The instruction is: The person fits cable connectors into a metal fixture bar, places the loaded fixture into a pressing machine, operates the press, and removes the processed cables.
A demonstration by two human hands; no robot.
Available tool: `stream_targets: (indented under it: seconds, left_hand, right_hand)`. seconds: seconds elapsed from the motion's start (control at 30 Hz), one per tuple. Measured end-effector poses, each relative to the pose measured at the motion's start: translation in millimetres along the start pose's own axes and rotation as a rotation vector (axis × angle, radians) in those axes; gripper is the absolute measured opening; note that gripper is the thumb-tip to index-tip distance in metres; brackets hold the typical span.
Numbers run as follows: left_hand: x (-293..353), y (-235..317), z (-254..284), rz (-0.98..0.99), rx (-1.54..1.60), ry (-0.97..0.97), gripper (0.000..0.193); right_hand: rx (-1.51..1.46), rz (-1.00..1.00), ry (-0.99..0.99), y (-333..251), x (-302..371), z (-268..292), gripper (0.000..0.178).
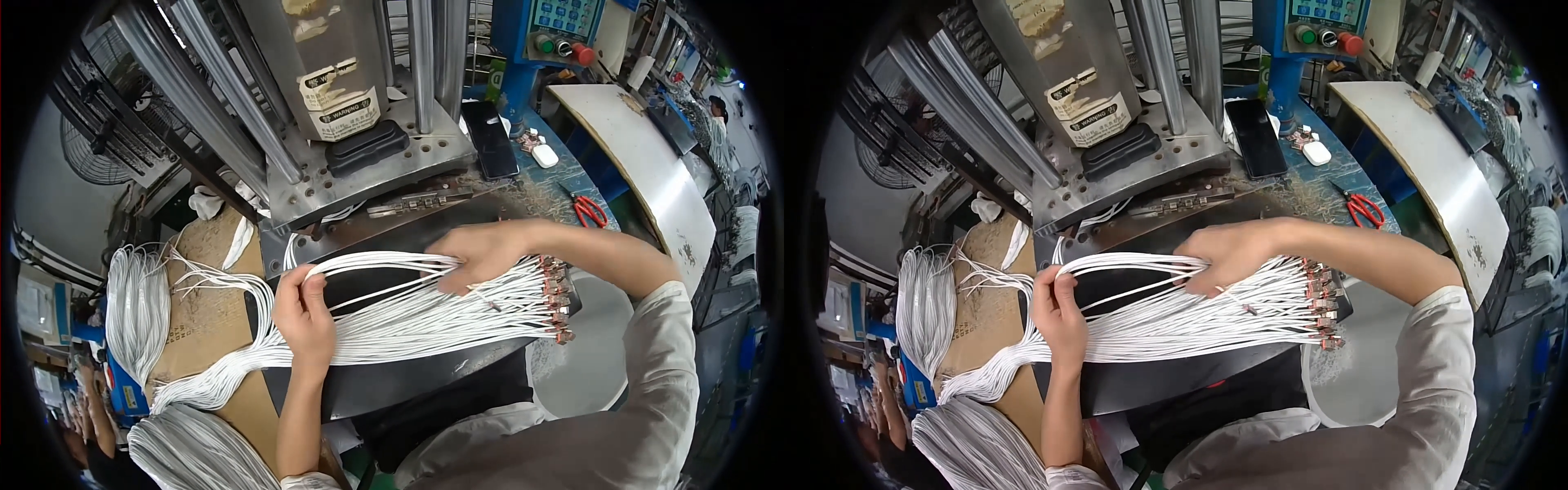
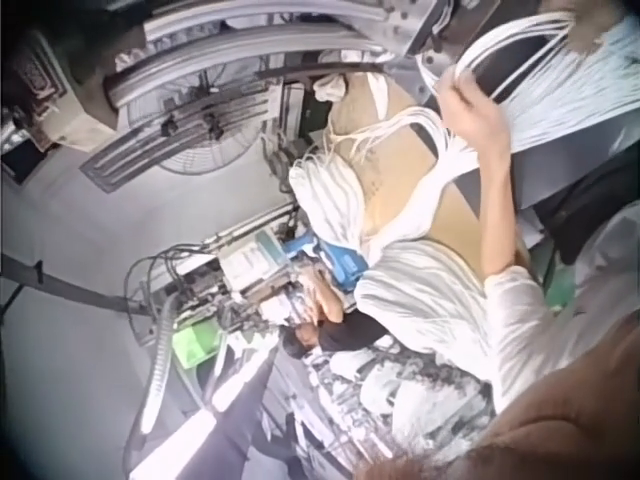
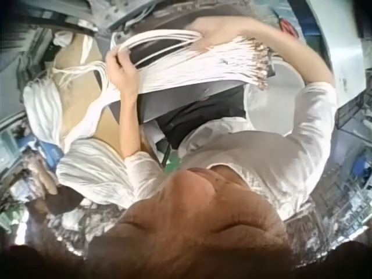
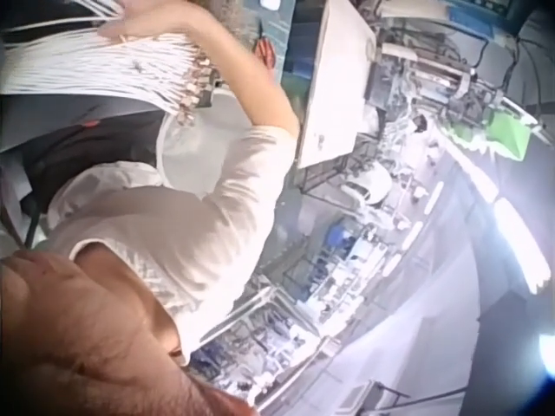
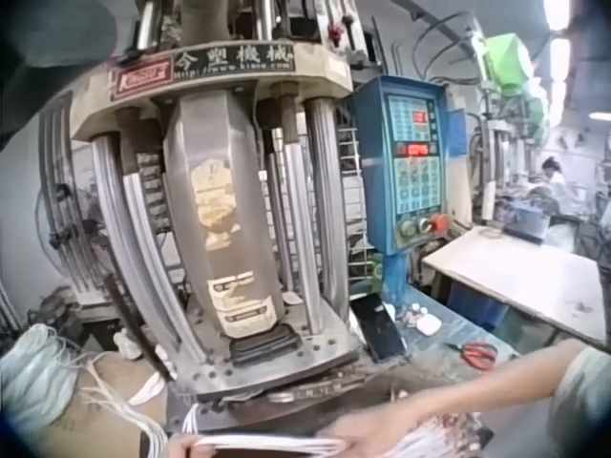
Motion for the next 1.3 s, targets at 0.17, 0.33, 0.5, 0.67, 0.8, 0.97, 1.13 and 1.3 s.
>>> stream_targets:
  seconds: [0.17, 0.33, 0.5, 0.67, 0.8, 0.97, 1.13, 1.3]
  left_hand:
    - [9, 23, -52, -0.400, -0.145, -0.439, 0.011]
    - [12, 20, -60, -0.195, 0.084, -0.537, 0.010]
    - [7, -44, -38, 0.604, 0.795, -0.515, 0.018]
    - [24, 24, -88, 0.594, 0.746, -1.276, 0.032]
    - [69, 99, -188, 0.656, 0.869, -1.326, 0.033]
    - [61, 91, -214, 0.828, 1.019, -0.884, 0.028]
    - [49, 30, -146, 0.862, 0.771, -1.047, 0.026]
    - [52, 28, -129, 0.833, 0.920, -0.864, 0.025]
  right_hand:
    - [0.176, -0.261, -0.207, 23, 31, 48, 0.038]
    - [0.155, 0.383, 0.176, 14, 16, 31, 0.035]
    - [0.215, -0.018, 0.166, 21, 29, 37, 0.037]
    - [-0.479, -0.121, 0.234, 66, 96, 85, 0.040]
    - [-0.596, 0.098, 0.444, 91, 103, 124, 0.049]
    - [-0.552, 0.204, 0.292, 47, 25, 71, 0.062]
    - [0.242, -0.025, 0.620, 64, -1, 74, 0.058]
    - [0.753, -0.173, 0.855, 56, -23, 52, 0.044]
Point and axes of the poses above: each hand's wrist, its own x-axis away from the middle knuckle, its own z-axis out of the back of the hand, y = z × x, the point moved 8 cm from there along -x, towards the middle knuckle, and after that the axes turned 4 degrees about y, right-handed, at the moved point
